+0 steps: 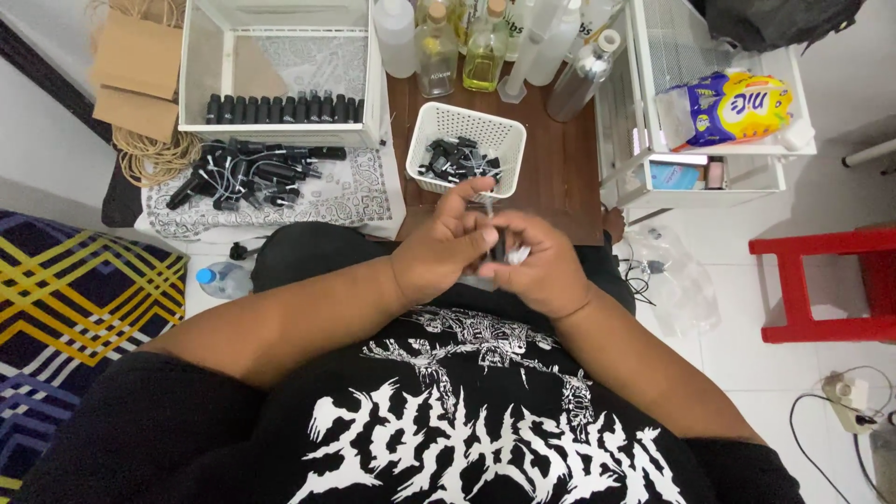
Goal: Assembling perfume sprayer heads by attaching dip tubes to the nozzles
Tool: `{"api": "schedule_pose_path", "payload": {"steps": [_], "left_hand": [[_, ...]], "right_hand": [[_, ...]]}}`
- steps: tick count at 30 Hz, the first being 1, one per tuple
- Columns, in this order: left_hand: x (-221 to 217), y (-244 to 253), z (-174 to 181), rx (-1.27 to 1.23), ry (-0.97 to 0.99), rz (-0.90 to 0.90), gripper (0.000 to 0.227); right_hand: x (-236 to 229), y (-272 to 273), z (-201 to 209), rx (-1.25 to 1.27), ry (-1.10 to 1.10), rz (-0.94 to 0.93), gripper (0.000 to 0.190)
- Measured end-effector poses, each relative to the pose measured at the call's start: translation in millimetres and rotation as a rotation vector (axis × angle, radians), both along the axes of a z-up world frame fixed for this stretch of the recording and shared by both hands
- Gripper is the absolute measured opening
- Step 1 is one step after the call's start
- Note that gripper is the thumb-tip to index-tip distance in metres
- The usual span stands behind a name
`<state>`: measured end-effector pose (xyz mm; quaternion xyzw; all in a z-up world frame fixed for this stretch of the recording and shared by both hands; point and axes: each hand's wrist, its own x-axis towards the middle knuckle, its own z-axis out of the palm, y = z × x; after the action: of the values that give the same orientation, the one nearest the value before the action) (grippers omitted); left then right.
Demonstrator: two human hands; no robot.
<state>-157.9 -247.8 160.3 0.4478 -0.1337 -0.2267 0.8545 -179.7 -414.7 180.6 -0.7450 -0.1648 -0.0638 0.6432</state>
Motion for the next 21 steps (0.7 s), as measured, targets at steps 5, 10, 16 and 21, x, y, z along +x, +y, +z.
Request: {"api": "schedule_pose_path", "payload": {"steps": [5,10,16,21], "left_hand": [[8,-6,-27,0.234,0.236,0.094,0.034],[10,-6,-29,0.210,0.484,-0.053,0.024],[7,-2,-11,0.228,0.678,-0.112,0.025],[3,2,4,0.203,0.676,-0.150,0.030]], "right_hand": [[6,-10,-12,-0.086,0.034,-0.198,0.053],[3,-8,-4,-0.181,0.214,-0.221,0.054],[6,2,7,-0.050,0.398,-0.164,0.048],[-1,13,18,0.086,0.510,-0.100,0.032]]}}
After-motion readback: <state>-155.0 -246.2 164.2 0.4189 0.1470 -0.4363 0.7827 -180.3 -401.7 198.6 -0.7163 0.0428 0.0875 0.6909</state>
